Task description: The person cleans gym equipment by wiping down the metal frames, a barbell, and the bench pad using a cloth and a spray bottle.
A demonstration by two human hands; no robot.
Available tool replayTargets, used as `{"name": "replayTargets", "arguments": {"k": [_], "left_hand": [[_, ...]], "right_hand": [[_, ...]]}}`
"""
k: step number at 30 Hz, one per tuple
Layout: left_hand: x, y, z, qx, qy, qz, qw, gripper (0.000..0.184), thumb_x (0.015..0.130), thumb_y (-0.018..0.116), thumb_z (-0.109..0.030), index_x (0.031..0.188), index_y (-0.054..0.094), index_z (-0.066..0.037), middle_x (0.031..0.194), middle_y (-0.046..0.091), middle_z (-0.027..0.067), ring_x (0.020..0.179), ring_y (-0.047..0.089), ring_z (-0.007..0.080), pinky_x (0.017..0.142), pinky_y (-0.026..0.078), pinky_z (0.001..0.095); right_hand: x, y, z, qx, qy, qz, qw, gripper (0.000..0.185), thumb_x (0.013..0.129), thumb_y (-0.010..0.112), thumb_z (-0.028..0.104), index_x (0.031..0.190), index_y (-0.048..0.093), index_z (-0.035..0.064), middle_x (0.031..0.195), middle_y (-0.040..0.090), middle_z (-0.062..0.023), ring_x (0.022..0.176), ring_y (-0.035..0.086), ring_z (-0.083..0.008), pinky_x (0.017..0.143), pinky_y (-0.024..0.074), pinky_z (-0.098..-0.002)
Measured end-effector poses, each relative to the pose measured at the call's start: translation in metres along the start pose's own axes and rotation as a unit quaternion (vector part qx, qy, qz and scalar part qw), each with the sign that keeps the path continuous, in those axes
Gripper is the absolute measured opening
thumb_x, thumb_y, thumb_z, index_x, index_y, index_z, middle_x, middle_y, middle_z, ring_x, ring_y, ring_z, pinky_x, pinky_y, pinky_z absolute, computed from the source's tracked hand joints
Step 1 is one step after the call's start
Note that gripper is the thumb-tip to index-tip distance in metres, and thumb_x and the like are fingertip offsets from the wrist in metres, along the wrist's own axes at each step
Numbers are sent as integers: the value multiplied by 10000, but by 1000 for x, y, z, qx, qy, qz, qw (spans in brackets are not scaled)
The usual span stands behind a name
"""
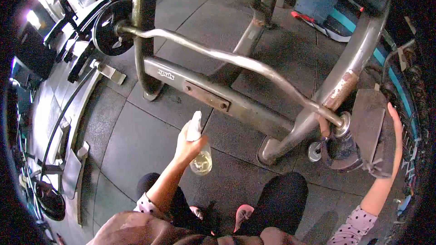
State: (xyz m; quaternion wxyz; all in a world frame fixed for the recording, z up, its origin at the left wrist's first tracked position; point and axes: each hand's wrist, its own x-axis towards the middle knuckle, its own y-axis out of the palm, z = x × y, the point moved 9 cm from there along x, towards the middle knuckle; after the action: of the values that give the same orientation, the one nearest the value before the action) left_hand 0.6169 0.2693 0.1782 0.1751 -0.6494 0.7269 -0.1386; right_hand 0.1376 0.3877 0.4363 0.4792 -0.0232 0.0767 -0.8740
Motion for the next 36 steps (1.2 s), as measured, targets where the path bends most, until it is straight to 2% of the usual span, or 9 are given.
{"name": "replayTargets", "arguments": {"k": [4,6,9,12,14,15,18,22,36], "left_hand": [[-4,-24,-26,53,63,-18,996,428,653,646,-138,1021,501,24,969,549,187,952,529,357,877,397,406],[-15,-47,-42,-4,106,-99,989,237,653,604,-110,796,458,8,779,475,172,762,491,363,690,411,439],[-13,-65,-28,-21,88,-113,990,251,655,614,-115,820,467,5,787,472,170,763,495,362,695,414,437],[-18,-84,-40,65,120,-141,981,304,665,643,-130,882,470,-6,827,480,168,790,523,372,699,435,436],[-23,-93,-47,111,138,-147,973,330,669,654,-133,913,468,-13,851,486,169,802,536,378,696,449,435],[-25,-98,-50,135,144,-155,968,368,669,669,-131,959,472,-22,877,497,169,805,551,381,685,466,433],[-31,-119,-49,92,125,-183,971,309,673,621,-113,920,462,-19,850,481,167,815,508,387,709,444,438],[-37,-135,-53,72,130,-194,970,300,672,627,-127,904,472,-18,836,484,166,818,516,380,712,447,433],[-45,-107,-69,84,136,-153,975,359,666,677,-147,947,495,-18,851,498,161,796,552,376,694,468,427]], "right_hand": [[-11,-7,-3,137,33,-98,985,414,953,445,203,1323,461,16,1360,454,-78,1229,439,-157,1072,278,-300],[-42,-45,22,-109,-258,-214,936,503,931,487,307,1328,432,3,1350,448,-125,1211,456,-212,1025,344,-363],[-110,-14,9,-263,-546,-303,735,653,892,546,420,1339,379,-26,1353,423,-187,1201,467,-292,976,413,-451],[-99,53,-64,372,-323,-34,869,759,845,569,484,1341,344,-45,1377,391,-197,1194,473,-337,952,424,-481],[-111,135,-64,-108,-471,-22,875,710,829,572,470,1330,384,3,1387,383,-186,1202,437,-338,982,364,-494],[-126,199,-54,-372,-546,-9,750,663,812,596,432,1327,414,57,1391,383,-170,1200,417,-324,992,340,-489],[-91,315,-117,-587,-532,127,596,636,758,654,319,1346,447,191,1440,341,-142,1316,302,-306,1044,257,-484],[-43,396,-171,-538,-541,217,609,656,740,629,186,1359,435,282,1471,309,-100,1311,331,-319,1043,290,-487],[-4,545,-158,-449,-507,211,705,471,879,537,341,1339,453,286,1431,384,-77,1249,430,-337,955,408,-500]]}}
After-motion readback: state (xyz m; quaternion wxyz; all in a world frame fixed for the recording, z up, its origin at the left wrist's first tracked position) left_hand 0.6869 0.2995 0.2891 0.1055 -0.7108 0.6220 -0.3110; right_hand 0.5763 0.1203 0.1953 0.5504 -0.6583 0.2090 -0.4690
